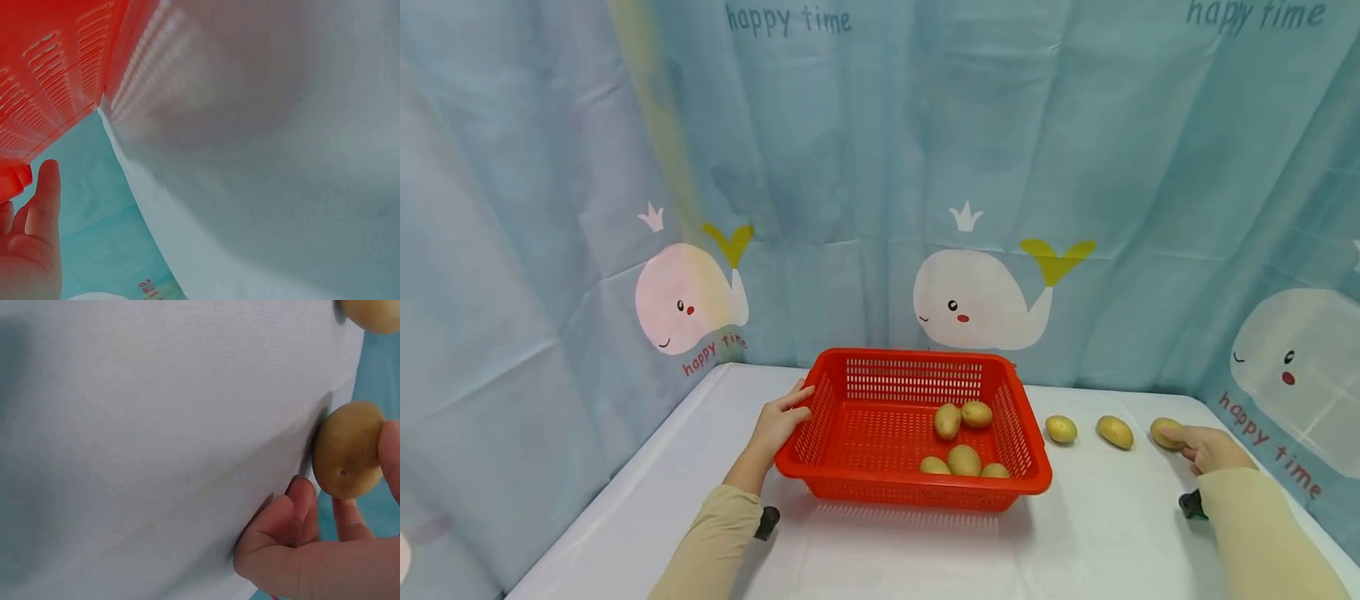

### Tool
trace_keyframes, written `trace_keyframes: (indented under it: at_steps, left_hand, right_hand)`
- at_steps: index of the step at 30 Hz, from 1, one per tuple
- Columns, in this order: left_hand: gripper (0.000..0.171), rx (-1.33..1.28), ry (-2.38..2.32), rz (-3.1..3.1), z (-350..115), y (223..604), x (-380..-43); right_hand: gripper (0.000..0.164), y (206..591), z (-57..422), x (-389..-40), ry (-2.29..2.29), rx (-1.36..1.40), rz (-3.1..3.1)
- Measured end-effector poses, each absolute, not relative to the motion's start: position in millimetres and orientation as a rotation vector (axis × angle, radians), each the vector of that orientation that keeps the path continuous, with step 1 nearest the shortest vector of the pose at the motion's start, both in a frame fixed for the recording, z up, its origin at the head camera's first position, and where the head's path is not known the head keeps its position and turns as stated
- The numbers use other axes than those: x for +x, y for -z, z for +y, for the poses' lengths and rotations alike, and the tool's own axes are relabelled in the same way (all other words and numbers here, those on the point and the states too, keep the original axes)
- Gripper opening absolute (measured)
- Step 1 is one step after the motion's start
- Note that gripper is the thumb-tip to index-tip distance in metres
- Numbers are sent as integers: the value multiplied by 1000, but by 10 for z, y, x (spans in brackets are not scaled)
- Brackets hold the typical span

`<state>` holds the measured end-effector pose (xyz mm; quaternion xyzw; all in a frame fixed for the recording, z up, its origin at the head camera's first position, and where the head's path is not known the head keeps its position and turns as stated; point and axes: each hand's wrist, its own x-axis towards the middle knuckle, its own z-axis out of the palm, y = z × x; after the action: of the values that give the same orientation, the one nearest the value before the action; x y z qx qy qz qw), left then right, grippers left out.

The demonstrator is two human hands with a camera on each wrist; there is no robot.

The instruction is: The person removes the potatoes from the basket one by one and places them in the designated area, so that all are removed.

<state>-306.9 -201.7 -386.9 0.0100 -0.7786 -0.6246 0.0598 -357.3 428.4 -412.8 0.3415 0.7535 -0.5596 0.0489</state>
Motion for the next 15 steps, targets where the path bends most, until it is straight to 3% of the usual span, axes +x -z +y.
trace_keyframes:
  at_steps: [15]
  left_hand:
    - [52, 19, 1895, -2335, -2014, 3832, -3057]
  right_hand:
    - [121, 4061, 4329, -3343, 1848, 855, 2262]
